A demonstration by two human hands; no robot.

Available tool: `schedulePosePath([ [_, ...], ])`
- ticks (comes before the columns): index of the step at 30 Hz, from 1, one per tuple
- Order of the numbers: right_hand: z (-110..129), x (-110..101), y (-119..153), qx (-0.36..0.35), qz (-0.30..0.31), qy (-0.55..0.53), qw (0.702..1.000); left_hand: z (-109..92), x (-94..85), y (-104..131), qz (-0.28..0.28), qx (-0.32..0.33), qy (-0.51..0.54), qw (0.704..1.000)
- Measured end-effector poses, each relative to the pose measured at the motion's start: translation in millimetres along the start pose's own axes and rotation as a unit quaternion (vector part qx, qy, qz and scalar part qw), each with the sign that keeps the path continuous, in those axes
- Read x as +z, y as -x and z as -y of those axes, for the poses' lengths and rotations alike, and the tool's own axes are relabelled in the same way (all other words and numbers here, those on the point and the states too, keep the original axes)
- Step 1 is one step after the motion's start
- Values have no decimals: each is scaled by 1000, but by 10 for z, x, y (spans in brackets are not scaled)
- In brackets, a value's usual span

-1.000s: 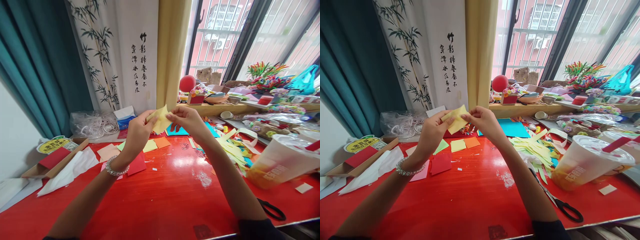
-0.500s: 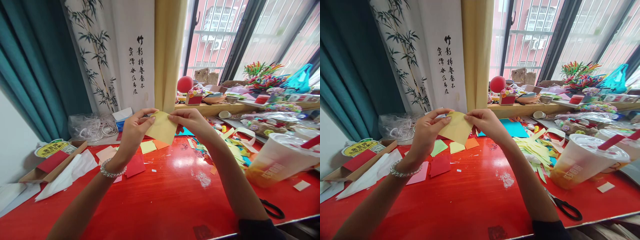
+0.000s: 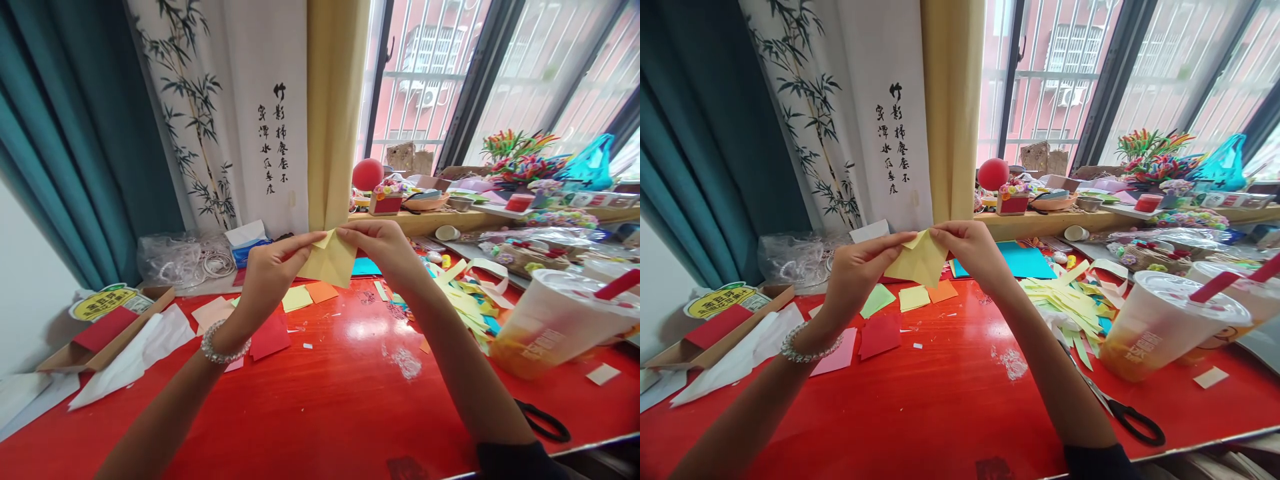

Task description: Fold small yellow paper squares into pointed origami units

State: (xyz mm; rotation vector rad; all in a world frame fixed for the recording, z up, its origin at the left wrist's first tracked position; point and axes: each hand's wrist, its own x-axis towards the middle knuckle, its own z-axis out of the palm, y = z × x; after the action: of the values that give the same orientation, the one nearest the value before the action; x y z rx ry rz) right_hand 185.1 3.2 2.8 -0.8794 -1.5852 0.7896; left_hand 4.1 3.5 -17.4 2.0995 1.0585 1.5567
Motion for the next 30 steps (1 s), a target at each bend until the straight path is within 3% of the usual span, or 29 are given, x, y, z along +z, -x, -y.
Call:
schedulePosePath([
  [3,-15,-17,-1,2,10,-20,1000,-15,-17,4,6,23,-31,999],
  [10,21,-20,9,11,21,-25,999,-71,-36,-7,51,52,18,997],
  [19,5,-13,7,15,36,-36,999,-44,12,-24,45,14,62,997],
  [25,-1,-3,19,-2,30,12,999,-32,64,-5,36,-37,104,993],
  [30,-44,20,12,-43,2,91,995,-59,67,-20,78,-93,149,981],
])
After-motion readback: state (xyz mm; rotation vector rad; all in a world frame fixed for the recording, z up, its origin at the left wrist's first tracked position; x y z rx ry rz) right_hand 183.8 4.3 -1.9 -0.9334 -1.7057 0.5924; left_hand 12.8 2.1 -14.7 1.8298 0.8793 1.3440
